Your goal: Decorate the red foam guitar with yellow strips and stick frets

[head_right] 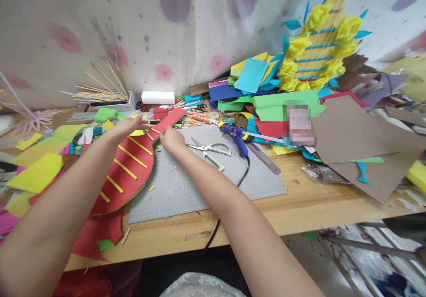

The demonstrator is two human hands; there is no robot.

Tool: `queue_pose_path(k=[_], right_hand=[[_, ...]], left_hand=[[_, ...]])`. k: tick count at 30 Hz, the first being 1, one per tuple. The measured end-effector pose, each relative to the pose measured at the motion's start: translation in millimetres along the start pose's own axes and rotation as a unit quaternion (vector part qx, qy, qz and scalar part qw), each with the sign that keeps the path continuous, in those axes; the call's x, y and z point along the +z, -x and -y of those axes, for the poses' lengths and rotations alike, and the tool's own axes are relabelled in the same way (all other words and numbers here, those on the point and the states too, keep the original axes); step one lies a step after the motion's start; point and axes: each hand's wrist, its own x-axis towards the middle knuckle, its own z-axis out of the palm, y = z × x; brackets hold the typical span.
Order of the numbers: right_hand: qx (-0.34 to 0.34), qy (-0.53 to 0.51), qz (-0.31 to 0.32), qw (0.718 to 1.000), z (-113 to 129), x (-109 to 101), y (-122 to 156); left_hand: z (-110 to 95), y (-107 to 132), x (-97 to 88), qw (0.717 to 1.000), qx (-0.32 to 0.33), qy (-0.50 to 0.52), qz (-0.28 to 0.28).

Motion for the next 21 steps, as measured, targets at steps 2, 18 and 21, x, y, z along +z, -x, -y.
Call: queue_pose_path(k=[2,18,21], right_hand=[[-0.001,0.000,-0.001,1.000,-0.6,0.7,-0.4],[-0.012,-0.001,-0.017,1.000,-4.9,2.5,1.6],[-0.011,-0.002,-0.016,1.000,-4.6,2.0,1.8]], left_hand=[[0.3,-0.1,-0.4,1.000,-0.004,-0.001,0.004],[2.3,-7.6,1.8,1.000,0.004,0.019,0.003],[1.4,-5.7,1.3,1.000,0.001,0.021,0.000]])
